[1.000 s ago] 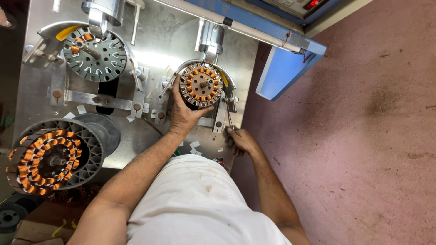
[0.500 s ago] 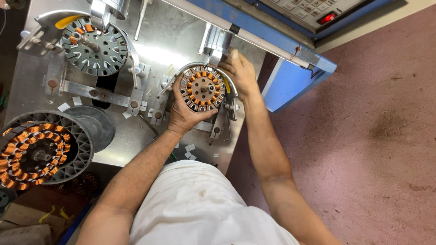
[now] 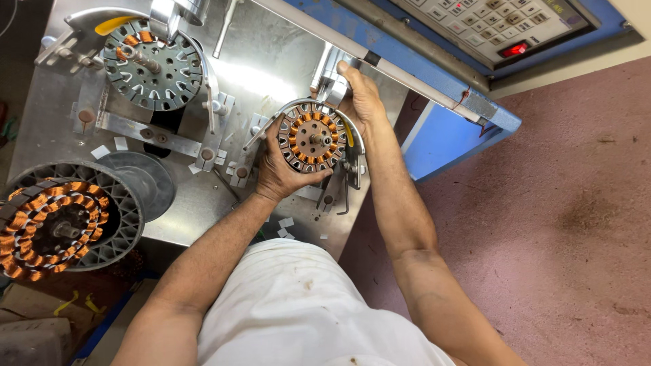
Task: The person inserts small white insulating pieces into the slots of a motor stator using a green-handled screwdriver. They then place the stator into a machine, adjust it, and remove it to continue inserting more pieces.
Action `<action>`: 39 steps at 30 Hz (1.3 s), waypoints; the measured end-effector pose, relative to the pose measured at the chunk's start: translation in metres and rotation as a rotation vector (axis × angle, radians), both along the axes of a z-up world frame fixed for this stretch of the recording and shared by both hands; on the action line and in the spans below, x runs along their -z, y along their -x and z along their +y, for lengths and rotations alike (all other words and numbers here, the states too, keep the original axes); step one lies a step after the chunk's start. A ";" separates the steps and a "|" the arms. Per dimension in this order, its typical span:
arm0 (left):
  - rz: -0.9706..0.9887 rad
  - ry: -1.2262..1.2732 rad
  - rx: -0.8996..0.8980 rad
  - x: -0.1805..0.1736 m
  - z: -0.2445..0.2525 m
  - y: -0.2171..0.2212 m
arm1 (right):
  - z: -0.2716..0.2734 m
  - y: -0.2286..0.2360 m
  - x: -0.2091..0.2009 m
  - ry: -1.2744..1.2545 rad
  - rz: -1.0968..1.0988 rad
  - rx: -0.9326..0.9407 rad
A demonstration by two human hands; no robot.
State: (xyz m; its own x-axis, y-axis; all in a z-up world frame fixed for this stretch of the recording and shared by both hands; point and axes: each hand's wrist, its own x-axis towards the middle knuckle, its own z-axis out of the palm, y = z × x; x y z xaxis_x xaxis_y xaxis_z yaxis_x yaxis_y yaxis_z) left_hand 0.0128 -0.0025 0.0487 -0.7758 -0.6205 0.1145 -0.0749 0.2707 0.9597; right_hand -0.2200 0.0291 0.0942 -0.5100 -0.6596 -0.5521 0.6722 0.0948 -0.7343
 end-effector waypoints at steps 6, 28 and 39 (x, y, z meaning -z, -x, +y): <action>-0.031 -0.023 0.034 -0.001 -0.004 -0.003 | 0.004 0.001 0.010 -0.077 0.065 -0.019; -0.047 0.014 0.064 0.000 -0.010 -0.002 | 0.004 -0.005 0.014 -0.074 0.152 -0.025; 0.009 0.108 0.033 0.008 -0.007 -0.003 | 0.003 -0.008 0.004 -0.114 0.206 -0.020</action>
